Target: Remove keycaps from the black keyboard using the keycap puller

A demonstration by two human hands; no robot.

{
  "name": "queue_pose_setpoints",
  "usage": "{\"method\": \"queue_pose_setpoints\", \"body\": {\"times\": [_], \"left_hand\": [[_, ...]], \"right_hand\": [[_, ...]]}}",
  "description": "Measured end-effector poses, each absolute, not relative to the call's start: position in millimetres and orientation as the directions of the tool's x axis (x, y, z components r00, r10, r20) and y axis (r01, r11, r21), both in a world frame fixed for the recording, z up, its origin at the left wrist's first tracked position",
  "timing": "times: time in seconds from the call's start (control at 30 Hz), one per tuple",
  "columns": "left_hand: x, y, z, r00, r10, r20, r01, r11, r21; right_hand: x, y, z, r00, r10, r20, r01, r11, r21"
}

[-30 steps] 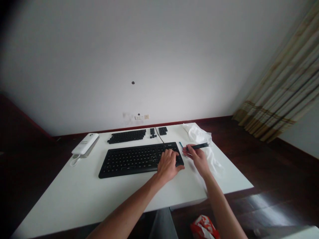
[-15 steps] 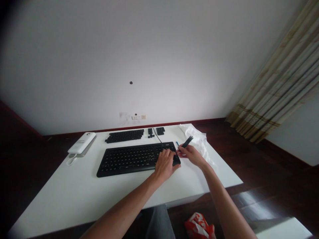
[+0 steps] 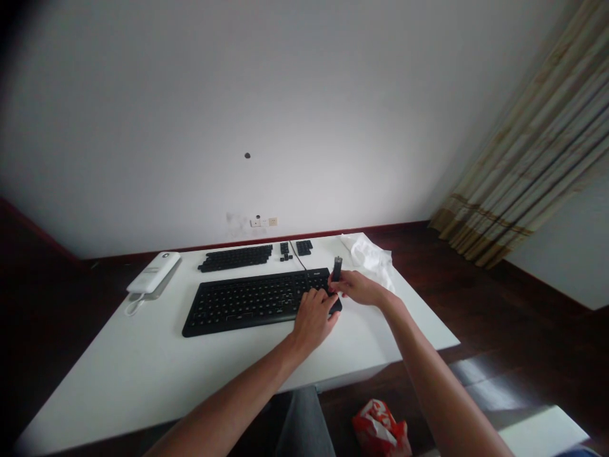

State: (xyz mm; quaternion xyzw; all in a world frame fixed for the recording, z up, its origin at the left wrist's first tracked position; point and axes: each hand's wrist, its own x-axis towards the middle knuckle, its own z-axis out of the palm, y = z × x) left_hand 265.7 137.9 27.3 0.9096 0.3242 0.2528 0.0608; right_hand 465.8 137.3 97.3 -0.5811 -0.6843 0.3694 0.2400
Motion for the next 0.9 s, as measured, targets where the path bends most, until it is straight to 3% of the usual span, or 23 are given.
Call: {"method": "queue_pose_setpoints", "body": {"times": [0.23,0.63,0.73,0.9], "left_hand": [[267.1,138.3,28.0,0.663,0.636,0.395,0.569,-0.771,0.286],[264.8,136.8,36.5,0.689,0.632,0.354,0.552,-0.774,0.310],[265.3,137.0,34.7,0.703,0.618,0.353,0.540,-0.786,0.300],[267.3,138.4,28.4,0.709,0.615,0.346,0.549,-0.789,0.276]], "right_hand": [[472.4,133.0,105.8,-0.282,0.953,-0.110,0.580,0.078,-0.811],[490.4,122.1,84.7,-0.230,0.966,-0.121,0.236,-0.066,-0.970],[480.8,125.2,89.7,-0.193,0.978,-0.075,0.316,-0.010,-0.949],[462.8,132.6,111.0,-0.237,0.971,-0.006,0.605,0.143,-0.783]]}}
